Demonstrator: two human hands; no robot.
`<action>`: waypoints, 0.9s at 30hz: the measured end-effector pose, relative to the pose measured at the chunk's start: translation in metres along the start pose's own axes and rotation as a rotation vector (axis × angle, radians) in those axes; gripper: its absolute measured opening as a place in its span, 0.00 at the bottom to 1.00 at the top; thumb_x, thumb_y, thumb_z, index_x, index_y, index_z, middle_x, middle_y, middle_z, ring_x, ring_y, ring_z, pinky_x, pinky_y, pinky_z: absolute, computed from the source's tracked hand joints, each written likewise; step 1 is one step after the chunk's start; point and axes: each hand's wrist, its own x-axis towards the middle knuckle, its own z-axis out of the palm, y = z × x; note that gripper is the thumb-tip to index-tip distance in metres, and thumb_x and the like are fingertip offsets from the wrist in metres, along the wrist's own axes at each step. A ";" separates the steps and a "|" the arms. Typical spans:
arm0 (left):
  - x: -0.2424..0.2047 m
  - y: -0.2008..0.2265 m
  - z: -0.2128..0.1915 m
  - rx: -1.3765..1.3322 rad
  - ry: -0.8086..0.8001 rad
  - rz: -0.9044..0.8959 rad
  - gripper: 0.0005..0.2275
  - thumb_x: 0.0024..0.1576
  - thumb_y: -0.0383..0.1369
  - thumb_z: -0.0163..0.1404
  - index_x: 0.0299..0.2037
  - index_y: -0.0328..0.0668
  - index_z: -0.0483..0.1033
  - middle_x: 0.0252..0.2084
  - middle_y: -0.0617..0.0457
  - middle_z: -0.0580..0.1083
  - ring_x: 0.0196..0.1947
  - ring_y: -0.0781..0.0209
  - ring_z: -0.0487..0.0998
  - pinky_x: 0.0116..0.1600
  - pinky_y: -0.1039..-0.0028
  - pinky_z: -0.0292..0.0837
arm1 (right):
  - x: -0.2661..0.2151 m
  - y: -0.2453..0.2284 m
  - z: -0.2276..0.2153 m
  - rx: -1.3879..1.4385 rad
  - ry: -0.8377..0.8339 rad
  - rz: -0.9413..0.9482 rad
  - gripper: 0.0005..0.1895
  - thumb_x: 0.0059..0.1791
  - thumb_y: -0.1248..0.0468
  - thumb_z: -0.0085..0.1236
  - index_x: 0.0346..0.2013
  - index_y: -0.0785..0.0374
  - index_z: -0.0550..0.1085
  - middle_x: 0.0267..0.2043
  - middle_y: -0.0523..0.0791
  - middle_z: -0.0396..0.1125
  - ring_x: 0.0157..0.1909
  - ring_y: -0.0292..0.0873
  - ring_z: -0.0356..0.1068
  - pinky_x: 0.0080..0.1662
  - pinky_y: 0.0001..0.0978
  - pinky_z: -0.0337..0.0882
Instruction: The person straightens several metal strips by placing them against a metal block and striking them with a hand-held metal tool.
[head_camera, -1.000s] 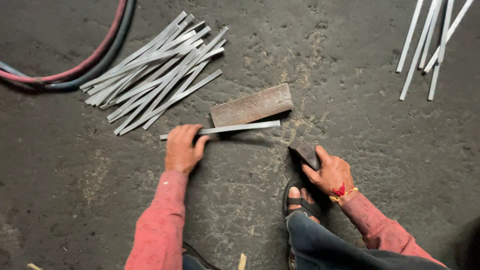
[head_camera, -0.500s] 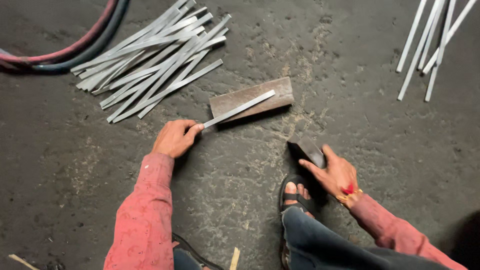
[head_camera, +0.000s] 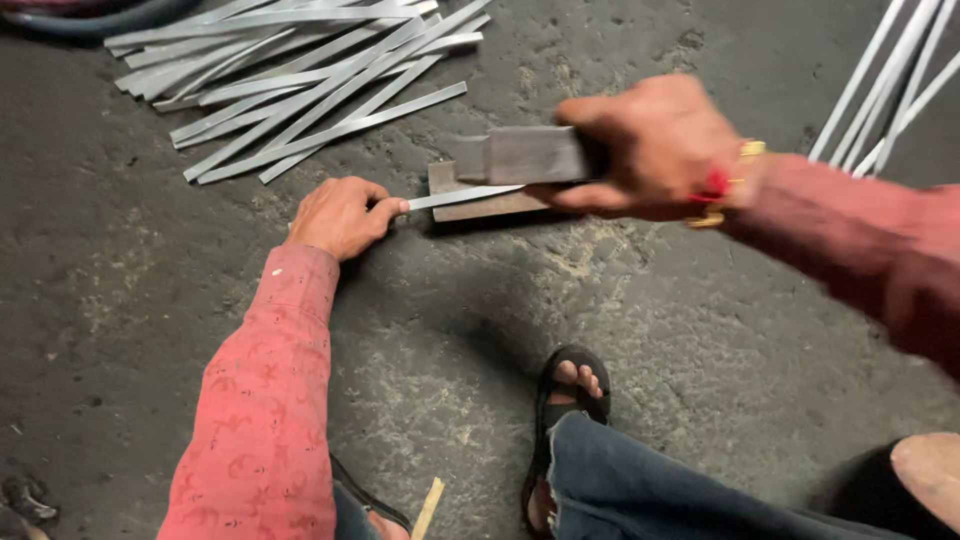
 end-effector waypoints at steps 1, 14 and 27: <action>-0.001 -0.001 0.000 -0.011 0.000 0.021 0.17 0.55 0.51 0.53 0.40 0.50 0.87 0.37 0.43 0.81 0.43 0.39 0.80 0.52 0.52 0.72 | 0.013 0.001 0.010 0.001 -0.039 0.006 0.26 0.45 0.40 0.65 0.36 0.60 0.74 0.23 0.48 0.73 0.24 0.55 0.74 0.31 0.50 0.73; -0.029 -0.062 -0.030 -0.144 0.088 -0.097 0.21 0.56 0.52 0.56 0.36 0.40 0.84 0.25 0.43 0.77 0.27 0.46 0.79 0.39 0.58 0.72 | 0.033 0.019 0.080 0.080 -0.075 0.046 0.26 0.44 0.43 0.66 0.44 0.59 0.76 0.30 0.53 0.73 0.34 0.62 0.74 0.38 0.55 0.72; -0.007 -0.026 0.007 -0.234 0.152 -0.060 0.19 0.54 0.50 0.59 0.34 0.39 0.85 0.21 0.41 0.74 0.23 0.47 0.74 0.35 0.59 0.69 | 0.045 -0.007 0.078 0.018 -0.090 0.008 0.22 0.45 0.45 0.67 0.41 0.58 0.74 0.26 0.52 0.72 0.30 0.62 0.73 0.33 0.55 0.72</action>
